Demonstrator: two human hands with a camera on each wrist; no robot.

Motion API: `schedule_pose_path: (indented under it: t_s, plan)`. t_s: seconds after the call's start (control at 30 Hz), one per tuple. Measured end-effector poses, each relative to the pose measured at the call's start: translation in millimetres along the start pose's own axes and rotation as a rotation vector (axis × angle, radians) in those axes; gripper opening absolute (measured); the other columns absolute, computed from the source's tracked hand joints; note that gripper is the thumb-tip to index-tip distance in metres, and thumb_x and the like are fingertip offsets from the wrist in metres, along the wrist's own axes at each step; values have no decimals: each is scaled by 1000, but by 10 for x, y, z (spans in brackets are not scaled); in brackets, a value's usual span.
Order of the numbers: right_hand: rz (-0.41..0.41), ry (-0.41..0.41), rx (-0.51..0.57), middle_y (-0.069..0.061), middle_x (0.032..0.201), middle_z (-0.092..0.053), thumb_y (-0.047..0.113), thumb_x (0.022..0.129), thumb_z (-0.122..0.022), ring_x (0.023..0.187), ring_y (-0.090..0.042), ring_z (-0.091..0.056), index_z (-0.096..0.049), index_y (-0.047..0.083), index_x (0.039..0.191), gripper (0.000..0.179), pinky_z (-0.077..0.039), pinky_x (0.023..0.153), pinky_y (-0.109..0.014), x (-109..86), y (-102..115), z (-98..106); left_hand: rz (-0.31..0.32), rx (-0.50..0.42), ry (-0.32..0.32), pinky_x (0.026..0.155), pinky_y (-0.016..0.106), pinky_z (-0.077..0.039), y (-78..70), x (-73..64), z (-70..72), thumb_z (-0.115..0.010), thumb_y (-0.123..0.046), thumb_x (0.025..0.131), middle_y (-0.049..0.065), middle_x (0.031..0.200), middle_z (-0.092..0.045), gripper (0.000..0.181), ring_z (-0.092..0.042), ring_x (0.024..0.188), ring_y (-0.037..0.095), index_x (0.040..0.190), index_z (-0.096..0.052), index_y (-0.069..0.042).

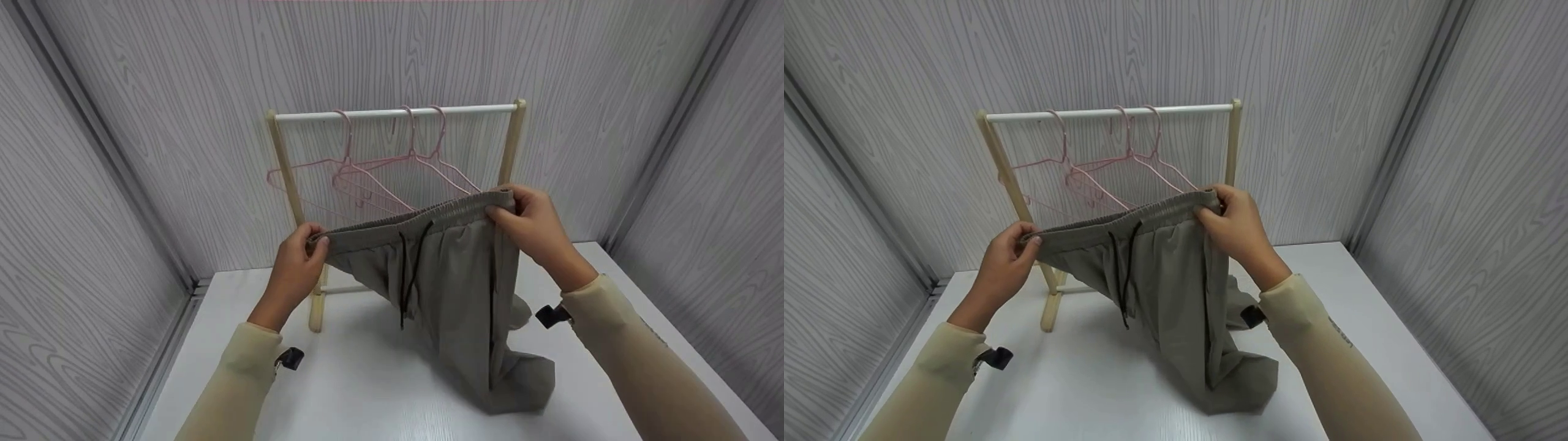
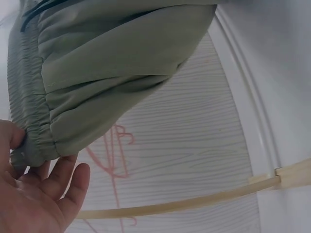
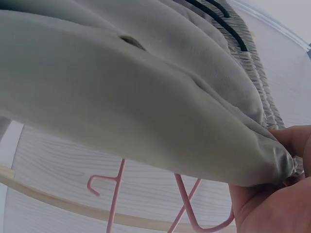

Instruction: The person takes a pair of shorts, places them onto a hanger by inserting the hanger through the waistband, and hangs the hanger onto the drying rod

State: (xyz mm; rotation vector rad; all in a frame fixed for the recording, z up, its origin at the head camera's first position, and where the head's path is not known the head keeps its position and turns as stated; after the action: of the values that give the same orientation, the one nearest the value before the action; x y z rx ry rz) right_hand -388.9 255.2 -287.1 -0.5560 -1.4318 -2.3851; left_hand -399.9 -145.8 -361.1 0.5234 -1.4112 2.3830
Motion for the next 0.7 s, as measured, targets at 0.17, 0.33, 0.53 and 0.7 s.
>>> schedule_pose_path:
  t_s: [0.17, 0.33, 0.53, 0.7]
  plan:
    - [30, -15, -39, -4, 95, -74, 12, 101, -76, 73, -9, -58, -81, 9, 114, 14, -50, 63, -24, -3, 30, 20, -49, 8, -32, 79, 26, -52, -153, 16, 151, -57, -15, 114, 11, 110, -72, 18, -65, 95, 19, 126, -67, -5]
    - [61, -39, -53, -3, 89, -71, 12, 101, -78, 65, -8, -55, -80, 9, 113, 12, -47, 57, -23, -10, 112, 44, -106, 9, -68, 77, 25, -52, -318, 14, 289, -57, -15, 114, 10, 106, -69, 18, -63, 92, 19, 125, -66, -5]
    - [99, -64, -52, -2, 88, -70, 15, 102, -77, 68, -9, -57, -79, 11, 111, 10, -48, 59, -24, -28, 252, 82, -157, -21, -105, 76, 22, -53, -490, 2, 424, -58, -17, 114, 9, 113, -70, 21, -67, 98, 17, 129, -66, -5]
    - [131, -92, -29, -5, 94, -76, 13, 101, -79, 74, -9, -62, -80, 10, 112, 12, -52, 65, -22, -34, 377, 143, -208, -51, -144, 78, 19, -54, -624, -1, 542, -61, -19, 113, 8, 114, -71, 23, -69, 97, 16, 129, -67, -5]
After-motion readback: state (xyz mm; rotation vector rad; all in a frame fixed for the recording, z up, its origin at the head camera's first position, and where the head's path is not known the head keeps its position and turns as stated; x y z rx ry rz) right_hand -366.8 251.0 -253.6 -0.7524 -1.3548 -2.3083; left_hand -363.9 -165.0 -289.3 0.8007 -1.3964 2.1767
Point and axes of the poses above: each hand's wrist, its own x-axis towards the middle knuckle, its own z-axis out of the back of the hand, y = z × x, the point moved 8 cm from there along x, towards the middle knuckle
